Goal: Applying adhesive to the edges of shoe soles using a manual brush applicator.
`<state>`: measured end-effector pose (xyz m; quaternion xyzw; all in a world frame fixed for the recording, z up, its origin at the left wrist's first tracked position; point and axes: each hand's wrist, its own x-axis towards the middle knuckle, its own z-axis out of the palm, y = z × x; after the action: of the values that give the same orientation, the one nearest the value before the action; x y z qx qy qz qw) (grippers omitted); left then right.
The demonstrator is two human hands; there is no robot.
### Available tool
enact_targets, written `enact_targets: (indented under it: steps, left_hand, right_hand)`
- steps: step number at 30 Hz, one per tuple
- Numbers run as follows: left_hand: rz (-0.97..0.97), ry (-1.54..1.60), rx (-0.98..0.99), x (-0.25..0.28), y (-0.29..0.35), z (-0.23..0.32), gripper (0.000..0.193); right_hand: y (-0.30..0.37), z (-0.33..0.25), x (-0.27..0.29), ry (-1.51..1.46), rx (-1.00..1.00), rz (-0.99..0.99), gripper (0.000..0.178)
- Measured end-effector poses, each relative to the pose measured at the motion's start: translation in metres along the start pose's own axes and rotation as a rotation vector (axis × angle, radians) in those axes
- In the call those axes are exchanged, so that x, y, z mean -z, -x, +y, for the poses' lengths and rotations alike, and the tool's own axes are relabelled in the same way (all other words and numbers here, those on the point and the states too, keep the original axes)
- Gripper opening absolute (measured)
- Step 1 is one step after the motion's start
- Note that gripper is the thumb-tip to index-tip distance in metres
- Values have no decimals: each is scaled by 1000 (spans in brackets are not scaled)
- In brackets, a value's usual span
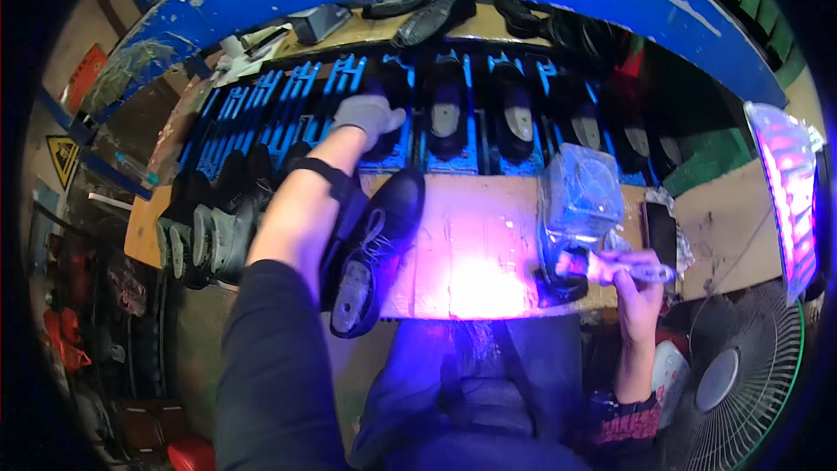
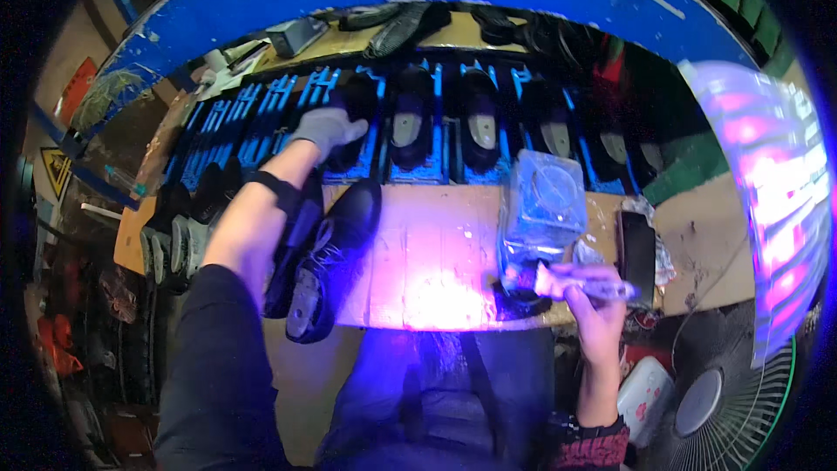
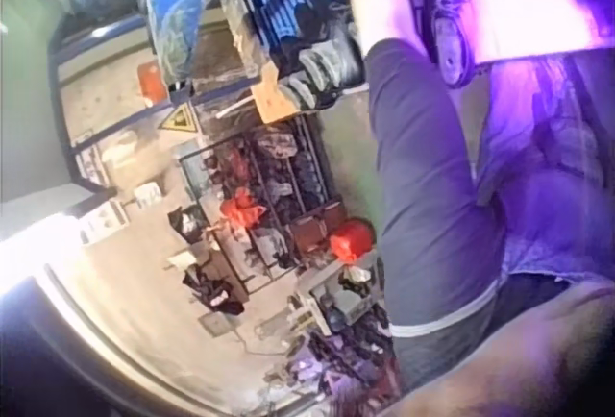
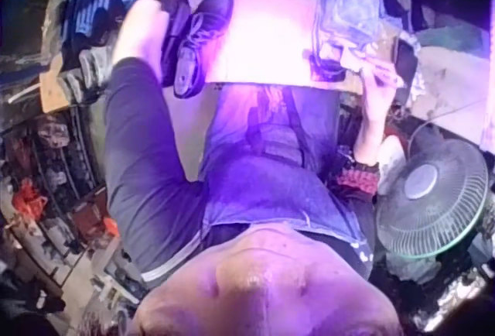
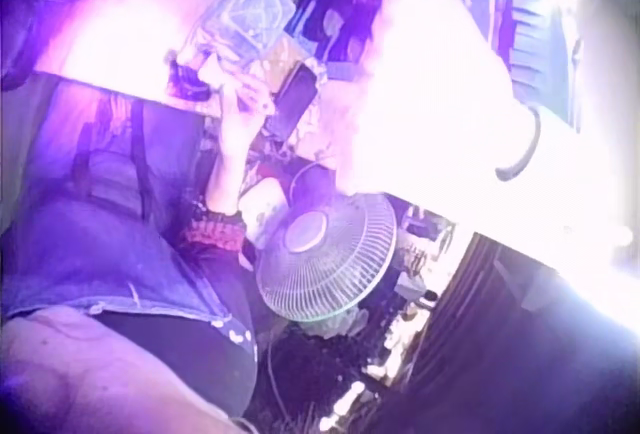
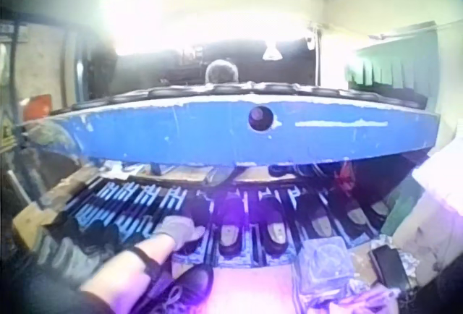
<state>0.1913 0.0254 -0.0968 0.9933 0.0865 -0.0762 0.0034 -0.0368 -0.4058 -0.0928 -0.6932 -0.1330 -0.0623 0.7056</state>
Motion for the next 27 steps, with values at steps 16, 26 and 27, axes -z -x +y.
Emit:
enact_targets:
  steps: [16,26,27]
  left_hand:
    - [-123,-264,-447,-4,246,68,94]
    - [-250,111,-306,44,244,48,108]
    - [-157,222,-165,52,250,49,107]
  right_hand:
    - [-3,6,-5,766,196,-115,17]
    - [-5,3,-5,698,254,-142,18]
    - [-3,5,-5,686,248,-142,18]
